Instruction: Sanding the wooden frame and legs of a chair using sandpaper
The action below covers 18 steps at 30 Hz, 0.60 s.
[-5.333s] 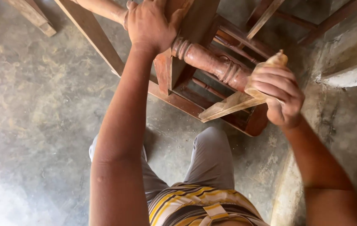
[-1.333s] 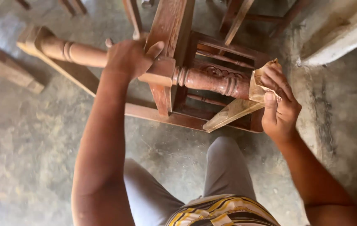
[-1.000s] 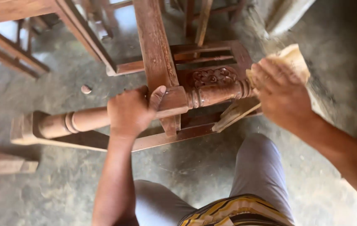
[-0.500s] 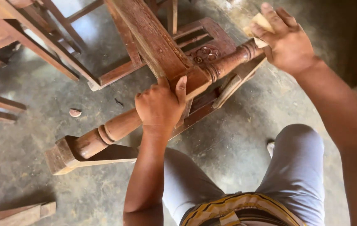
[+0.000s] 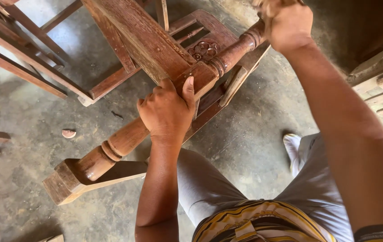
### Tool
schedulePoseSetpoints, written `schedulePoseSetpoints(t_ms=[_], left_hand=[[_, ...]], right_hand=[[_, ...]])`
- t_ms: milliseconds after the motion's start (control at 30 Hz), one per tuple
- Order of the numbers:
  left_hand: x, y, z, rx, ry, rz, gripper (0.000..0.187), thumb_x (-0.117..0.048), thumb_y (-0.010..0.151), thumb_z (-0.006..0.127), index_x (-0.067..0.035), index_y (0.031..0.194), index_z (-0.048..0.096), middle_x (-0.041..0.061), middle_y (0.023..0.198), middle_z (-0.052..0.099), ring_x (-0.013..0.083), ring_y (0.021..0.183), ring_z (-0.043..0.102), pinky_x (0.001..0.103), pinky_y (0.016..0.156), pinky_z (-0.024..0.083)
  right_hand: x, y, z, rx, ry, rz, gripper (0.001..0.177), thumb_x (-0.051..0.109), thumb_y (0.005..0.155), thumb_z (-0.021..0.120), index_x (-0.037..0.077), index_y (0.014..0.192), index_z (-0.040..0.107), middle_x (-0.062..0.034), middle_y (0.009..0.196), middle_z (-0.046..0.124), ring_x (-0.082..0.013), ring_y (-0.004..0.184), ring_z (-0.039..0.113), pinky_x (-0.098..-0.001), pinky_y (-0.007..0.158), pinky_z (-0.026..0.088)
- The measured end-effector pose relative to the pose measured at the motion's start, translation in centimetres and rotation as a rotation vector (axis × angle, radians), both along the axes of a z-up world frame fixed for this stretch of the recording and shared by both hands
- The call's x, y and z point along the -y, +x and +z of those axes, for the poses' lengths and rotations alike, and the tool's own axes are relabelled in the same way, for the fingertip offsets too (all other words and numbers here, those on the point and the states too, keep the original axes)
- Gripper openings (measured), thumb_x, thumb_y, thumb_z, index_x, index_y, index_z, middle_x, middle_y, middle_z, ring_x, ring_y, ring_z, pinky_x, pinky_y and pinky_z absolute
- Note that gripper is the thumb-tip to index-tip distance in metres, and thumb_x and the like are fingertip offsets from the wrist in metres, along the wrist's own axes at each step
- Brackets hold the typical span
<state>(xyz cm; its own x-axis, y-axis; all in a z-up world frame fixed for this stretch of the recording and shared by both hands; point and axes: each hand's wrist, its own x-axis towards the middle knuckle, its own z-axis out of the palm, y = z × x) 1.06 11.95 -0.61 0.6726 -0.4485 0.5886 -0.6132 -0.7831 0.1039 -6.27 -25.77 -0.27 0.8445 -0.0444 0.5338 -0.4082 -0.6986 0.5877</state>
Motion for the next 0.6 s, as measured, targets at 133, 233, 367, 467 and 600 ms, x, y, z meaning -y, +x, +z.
schedulePoseSetpoints(t_ms=[133,233,367,467,600], left_hand=[[0.3,0.4,-0.9,0.077,-0.042,0.026,0.064,-0.064,0.105,0.042,-0.011,0.077,0.065,0.005,0.054,0.061,0.0258,0.044,0.062,0.041,0.058,0.052],[0.5,0.4,-1.7,0.109,-0.111,0.028,0.061,-0.066,0.099,0.048,-0.012,0.078,0.066,0.006,0.055,0.060,0.0309,0.052,0.070,0.048,0.061,0.057],[0.3,-0.1,-0.3,0.038,0.024,0.066,0.071,-0.063,0.110,0.032,-0.007,0.090,0.071,0.006,0.055,0.063,0.0216,0.038,0.056,0.037,0.059,0.050],[0.2,-0.3,-0.4,0.096,0.028,0.073,0.066,-0.061,0.112,0.036,-0.013,0.075,0.062,0.005,0.053,0.060,0.0208,0.038,0.053,0.034,0.055,0.044],[0.4,-0.2,-0.6,0.109,0.060,0.073,0.067,-0.061,0.114,0.033,-0.015,0.073,0.059,0.002,0.051,0.058,0.0181,0.037,0.051,0.033,0.055,0.046]], right_hand=[[0.8,0.3,-1.7,0.410,0.420,0.294,0.019,0.010,0.107,0.071,0.006,0.088,0.074,-0.0103,0.079,0.070,-0.0302,0.058,0.058,-0.0390,0.053,0.047],[-1.8,-0.2,-1.0,0.368,0.418,0.308,0.014,0.003,0.104,0.073,0.008,0.090,0.070,-0.0094,0.089,0.067,-0.0280,0.074,0.058,-0.0369,0.064,0.045],[-4.1,-1.1,0.1,0.343,0.410,0.332,0.023,-0.008,0.098,0.077,0.010,0.094,0.064,-0.0076,0.109,0.062,-0.0239,0.103,0.058,-0.0333,0.084,0.041],[-3.7,-2.9,-1.2,0.096,0.140,0.328,0.036,0.016,0.108,0.088,0.008,0.142,0.087,-0.0051,0.181,0.030,-0.0206,0.167,0.016,-0.0516,0.124,0.028],[-0.5,-1.3,-0.2,0.156,-0.079,0.340,0.045,0.028,0.088,0.084,0.013,0.131,0.081,-0.0077,0.129,0.066,-0.0228,0.110,0.057,-0.0343,0.079,0.054]])
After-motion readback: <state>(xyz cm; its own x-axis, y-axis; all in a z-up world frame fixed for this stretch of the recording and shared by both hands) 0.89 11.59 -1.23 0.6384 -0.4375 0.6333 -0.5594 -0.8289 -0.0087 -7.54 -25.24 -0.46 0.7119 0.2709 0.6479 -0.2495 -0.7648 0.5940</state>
